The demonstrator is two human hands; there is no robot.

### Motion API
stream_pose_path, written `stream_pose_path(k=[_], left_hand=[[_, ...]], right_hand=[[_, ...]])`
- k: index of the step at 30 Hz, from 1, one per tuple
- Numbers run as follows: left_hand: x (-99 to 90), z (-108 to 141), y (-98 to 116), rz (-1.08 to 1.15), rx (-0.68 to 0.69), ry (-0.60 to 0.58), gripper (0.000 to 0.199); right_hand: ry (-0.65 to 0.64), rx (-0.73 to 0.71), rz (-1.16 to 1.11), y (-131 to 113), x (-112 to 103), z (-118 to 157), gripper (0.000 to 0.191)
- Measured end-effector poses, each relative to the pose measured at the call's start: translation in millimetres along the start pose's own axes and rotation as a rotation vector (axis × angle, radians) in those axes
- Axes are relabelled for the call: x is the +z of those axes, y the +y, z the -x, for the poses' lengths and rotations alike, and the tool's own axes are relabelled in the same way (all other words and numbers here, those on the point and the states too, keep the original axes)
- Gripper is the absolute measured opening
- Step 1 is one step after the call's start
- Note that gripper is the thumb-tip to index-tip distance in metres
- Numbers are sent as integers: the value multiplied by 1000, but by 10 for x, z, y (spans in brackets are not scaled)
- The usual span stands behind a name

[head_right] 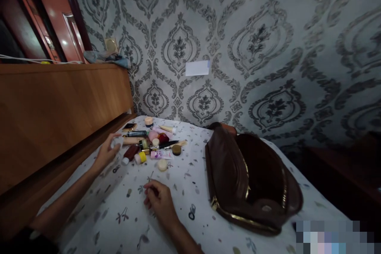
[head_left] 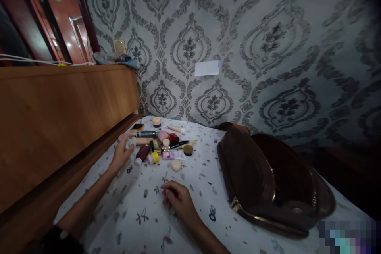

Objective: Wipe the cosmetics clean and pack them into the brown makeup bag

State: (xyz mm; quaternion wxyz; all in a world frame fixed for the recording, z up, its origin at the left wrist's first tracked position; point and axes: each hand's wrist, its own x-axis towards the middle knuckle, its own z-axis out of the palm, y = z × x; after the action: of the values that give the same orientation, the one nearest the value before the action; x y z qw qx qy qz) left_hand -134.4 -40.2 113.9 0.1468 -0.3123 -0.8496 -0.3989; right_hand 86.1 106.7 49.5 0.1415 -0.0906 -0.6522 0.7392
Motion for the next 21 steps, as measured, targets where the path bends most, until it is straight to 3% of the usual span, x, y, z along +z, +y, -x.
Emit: stream_pose_path(k=[2, 5, 12, 17, 21], left_hand=[[-66, -169, -106, -235, 46, 1, 34], [-78, -328, -218, -406, 81, -20, 32], [53, -394, -235, -513, 101, -130, 35], [77, -316, -215, -577, 160, -296, 37], [117, -308, -278, -619, 178, -299, 44]], right_hand=[[-12, -4, 44, -19, 8, 21, 23], [-24, -5, 96, -30, 14, 35, 21], [-35, 12, 133, -5, 14, 48, 19], [-28, 56, 126, 39, 63, 41, 20], [-36, 84, 128, 84, 68, 7, 26]])
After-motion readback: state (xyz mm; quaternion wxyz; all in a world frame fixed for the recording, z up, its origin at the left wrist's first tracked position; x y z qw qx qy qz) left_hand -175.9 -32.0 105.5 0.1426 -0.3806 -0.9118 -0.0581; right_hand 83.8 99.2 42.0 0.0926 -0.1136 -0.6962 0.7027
